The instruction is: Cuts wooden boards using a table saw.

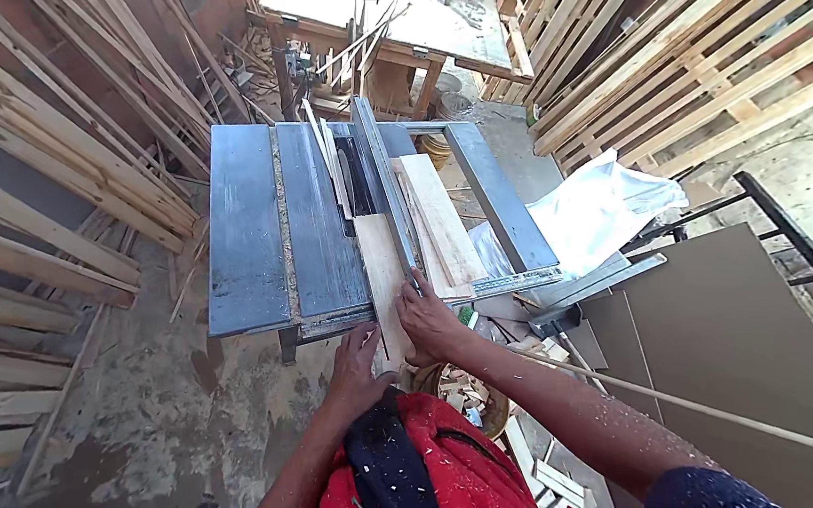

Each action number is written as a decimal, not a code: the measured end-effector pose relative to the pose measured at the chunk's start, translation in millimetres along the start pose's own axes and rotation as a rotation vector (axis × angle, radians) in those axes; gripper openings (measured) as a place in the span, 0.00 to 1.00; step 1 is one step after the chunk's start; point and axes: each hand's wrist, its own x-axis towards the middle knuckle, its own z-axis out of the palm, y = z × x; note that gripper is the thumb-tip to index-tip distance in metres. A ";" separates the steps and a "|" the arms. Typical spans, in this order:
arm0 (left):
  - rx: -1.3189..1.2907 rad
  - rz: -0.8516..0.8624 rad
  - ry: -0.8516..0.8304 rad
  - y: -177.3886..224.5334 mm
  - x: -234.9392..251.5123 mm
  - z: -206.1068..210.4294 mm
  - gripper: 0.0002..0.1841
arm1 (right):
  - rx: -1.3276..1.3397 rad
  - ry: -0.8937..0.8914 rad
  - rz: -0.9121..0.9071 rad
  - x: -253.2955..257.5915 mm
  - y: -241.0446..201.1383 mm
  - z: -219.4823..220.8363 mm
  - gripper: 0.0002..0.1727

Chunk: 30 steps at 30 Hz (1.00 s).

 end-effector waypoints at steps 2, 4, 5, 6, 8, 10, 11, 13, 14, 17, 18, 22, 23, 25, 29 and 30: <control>0.122 0.085 0.121 -3.0 0.4 13.7 0.37 | -0.013 0.005 0.002 2.3 -0.2 0.6 0.61; 0.257 0.151 0.212 -3.5 7.1 18.0 0.32 | -0.013 -0.013 0.013 4.9 0.9 -0.9 0.61; 0.322 0.166 0.218 -2.5 11.1 15.4 0.32 | -0.009 -0.023 0.017 6.9 2.8 -2.2 0.61; 0.376 0.169 0.219 -0.3 14.8 11.5 0.32 | -0.002 -0.020 0.019 9.7 5.2 -2.8 0.61; 0.420 0.149 0.227 5.9 20.3 1.9 0.31 | -0.013 -0.002 0.027 17.6 10.4 -5.1 0.61; 0.449 0.140 0.239 14.1 26.2 -13.7 0.31 | -0.032 0.033 0.039 30.0 18.0 -8.4 0.64; 0.457 0.146 0.245 19.2 29.5 -23.6 0.30 | -0.025 0.054 0.042 36.7 22.8 -9.6 0.65; 0.466 0.156 0.259 25.7 39.8 -39.7 0.30 | 0.017 0.046 0.034 49.9 35.1 -11.9 0.68; 0.466 0.147 0.262 27.1 47.3 -45.4 0.30 | 0.038 0.041 0.032 56.5 42.8 -13.5 0.69; 0.408 0.078 0.236 27.0 73.2 -59.9 0.35 | 0.066 0.029 0.011 76.1 65.4 -19.5 0.69; 0.393 0.069 0.250 25.2 80.7 -63.2 0.39 | 0.065 0.032 0.004 82.5 71.5 -21.2 0.69; 0.327 0.004 0.325 20.2 104.4 -72.4 0.37 | 0.053 0.074 0.000 106.3 89.0 -21.7 0.71; 0.299 -0.022 0.331 21.0 110.7 -75.3 0.36 | 0.048 0.080 0.004 112.6 93.4 -23.0 0.71; 0.261 -0.060 0.360 22.3 122.2 -80.7 0.35 | 0.044 0.089 0.001 125.5 102.1 -26.8 0.71; 0.243 -0.158 0.406 20.0 144.7 -91.0 0.38 | 0.013 0.103 -0.008 150.8 120.3 -35.3 0.72; 0.243 -0.191 0.375 17.7 149.7 -98.8 0.41 | 0.004 0.097 -0.013 156.9 124.2 -38.0 0.72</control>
